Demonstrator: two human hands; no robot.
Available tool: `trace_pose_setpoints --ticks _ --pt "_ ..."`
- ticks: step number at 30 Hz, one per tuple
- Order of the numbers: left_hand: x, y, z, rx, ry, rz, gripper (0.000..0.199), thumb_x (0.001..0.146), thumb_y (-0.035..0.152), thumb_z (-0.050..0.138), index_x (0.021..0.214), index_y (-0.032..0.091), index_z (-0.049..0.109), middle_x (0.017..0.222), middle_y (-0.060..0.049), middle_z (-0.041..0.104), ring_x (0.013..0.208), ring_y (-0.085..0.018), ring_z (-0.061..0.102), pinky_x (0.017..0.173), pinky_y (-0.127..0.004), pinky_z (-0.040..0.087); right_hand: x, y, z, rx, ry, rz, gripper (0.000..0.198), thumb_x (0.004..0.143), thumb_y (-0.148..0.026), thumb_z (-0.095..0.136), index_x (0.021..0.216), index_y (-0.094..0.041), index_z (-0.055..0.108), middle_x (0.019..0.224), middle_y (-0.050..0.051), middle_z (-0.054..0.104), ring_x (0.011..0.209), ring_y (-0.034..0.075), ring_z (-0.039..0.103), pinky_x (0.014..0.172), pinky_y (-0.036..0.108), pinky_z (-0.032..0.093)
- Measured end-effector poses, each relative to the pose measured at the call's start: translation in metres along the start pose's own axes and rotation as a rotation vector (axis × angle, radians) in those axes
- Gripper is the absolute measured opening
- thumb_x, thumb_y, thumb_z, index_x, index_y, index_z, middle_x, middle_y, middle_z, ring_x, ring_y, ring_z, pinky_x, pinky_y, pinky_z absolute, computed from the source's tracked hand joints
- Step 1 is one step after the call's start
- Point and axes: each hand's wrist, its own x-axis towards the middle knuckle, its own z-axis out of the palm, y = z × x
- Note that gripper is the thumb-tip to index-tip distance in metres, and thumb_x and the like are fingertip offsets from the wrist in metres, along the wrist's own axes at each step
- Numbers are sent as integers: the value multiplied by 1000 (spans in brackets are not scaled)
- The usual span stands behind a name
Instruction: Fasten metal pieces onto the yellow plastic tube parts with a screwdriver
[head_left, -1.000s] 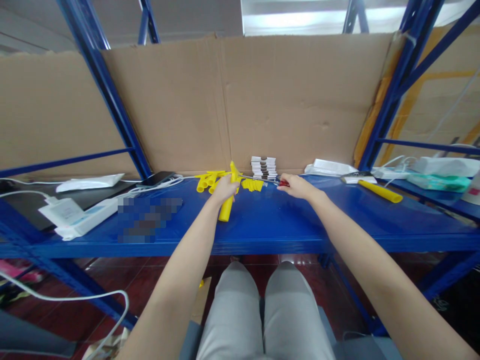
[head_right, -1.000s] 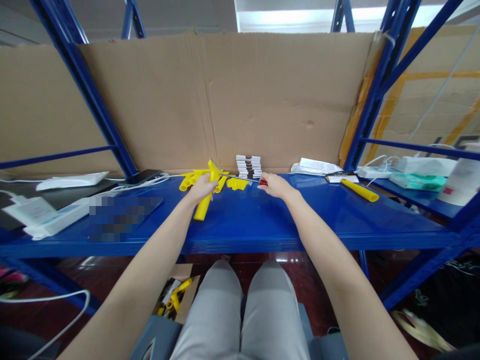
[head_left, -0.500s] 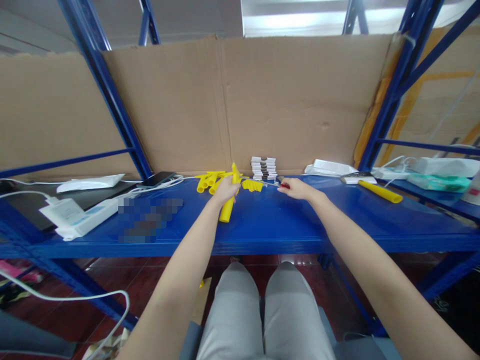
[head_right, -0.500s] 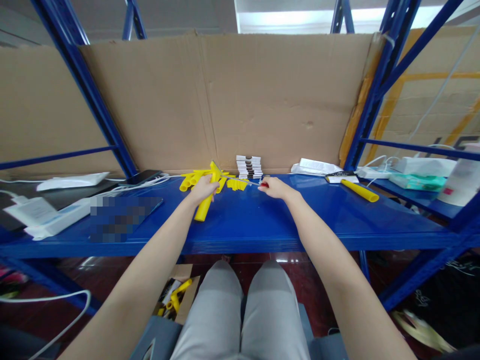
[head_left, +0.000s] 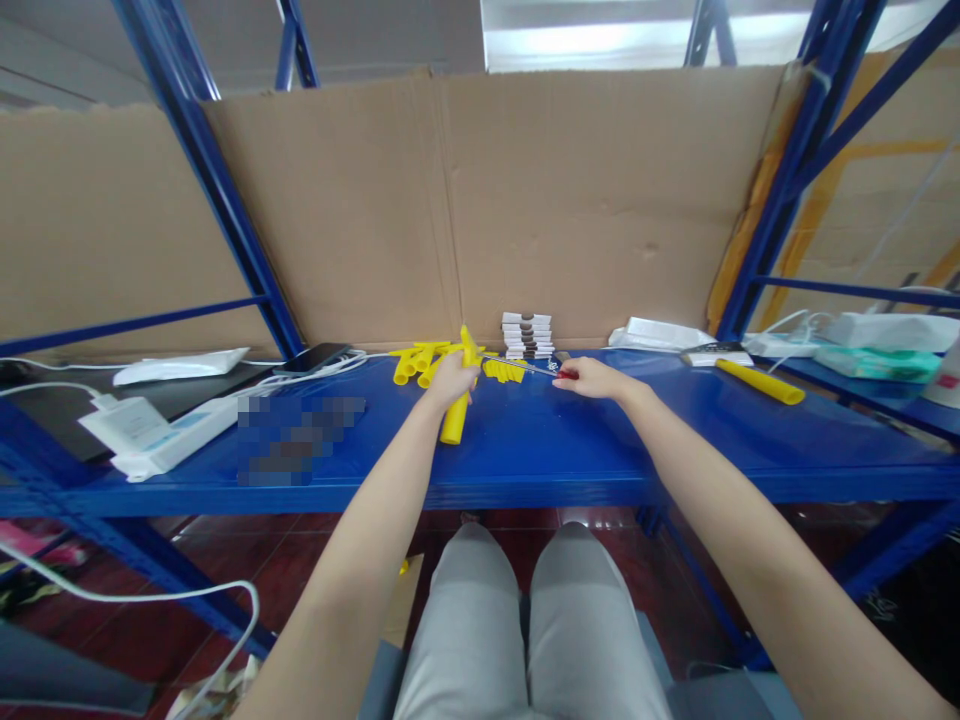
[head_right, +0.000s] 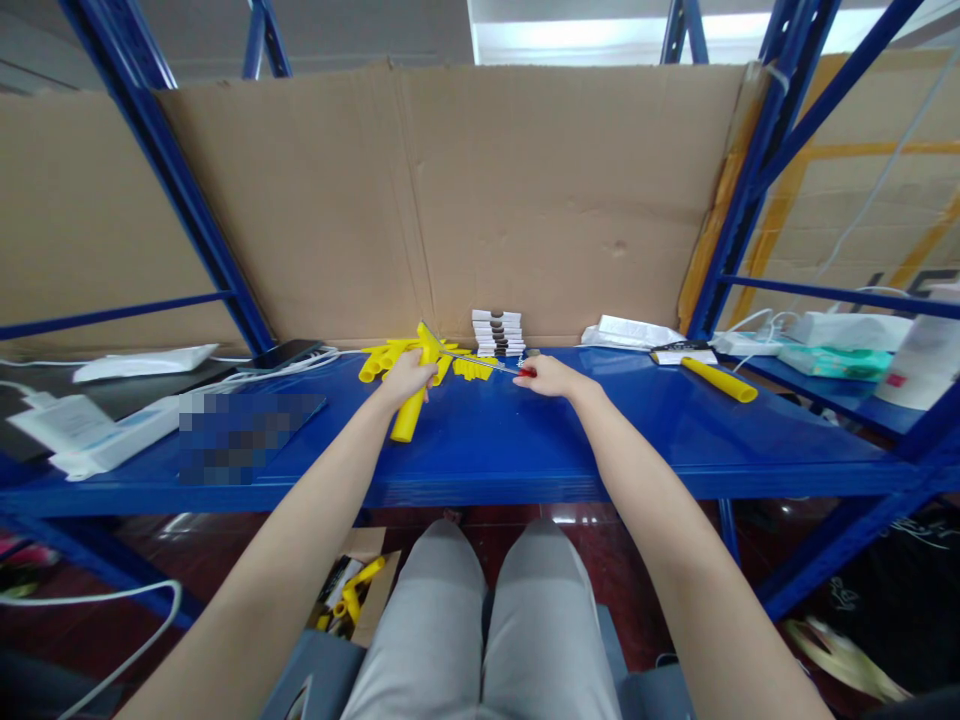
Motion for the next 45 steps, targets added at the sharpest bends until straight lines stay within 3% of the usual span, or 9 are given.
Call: trace_pose_setpoints --ticks 6,12,16,23,28,31,37,45 --pt "-1 1 1 -1 -5 -1 17 73 5 47 67 20 44 45 8 48 30 -8 45 37 -19 35 1 1 5 76 60 113 14 79 -29 65 83 -18 57 74 1 64 63 14 57 59 24 42" --pt "0 1 1 29 -10 -12 15 74 5 47 67 19 45 46 8 47 31 -8 46 37 -19 35 1 -3 -1 105 -114 77 23 87 -32 51 70 -17 58 69 3 63 61 15 56 58 25 40" --pt "0 1 1 31 1 -11 15 73 5 47 66 19 45 47 7 47 32 -9 46 39 -20 37 2 2 2 103 -5 63 17 82 -31 60 72 -18 55 69 2 62 61 14 55 59 25 40" --pt "3 -2 3 -59 20 -42 11 73 8 49 68 18 48 44 7 46 33 -10 46 40 -21 39 1 6 5 164 53 90 22 77 -36 67 80 -19 55 73 1 61 62 13 54 58 24 41" --pt "8 -7 3 -177 52 -64 6 74 12 49 75 18 51 41 6 46 34 -12 47 41 -22 41 -2 -1 -1 229 -146 119 31 88 -45 51 72 -18 55 62 0 56 56 13 52 55 24 39" --pt "9 -8 4 -214 82 -64 5 76 14 48 76 17 51 42 6 48 34 -12 48 42 -22 41 -3 -3 -3 225 -130 122 31 87 -44 53 70 -18 54 62 1 57 55 13 53 55 24 40" --pt "7 -7 4 -185 66 -27 11 76 11 45 68 18 49 45 5 51 32 -10 46 41 -21 40 -2 0 1 256 -91 146 25 82 -42 60 81 -18 53 68 1 60 55 12 54 53 24 40" --pt "6 -6 6 -45 62 -43 21 75 11 48 55 18 46 41 4 46 32 -10 45 40 -21 38 2 2 2 180 -131 73 35 86 -49 48 71 -18 56 63 2 57 60 15 52 57 27 39"
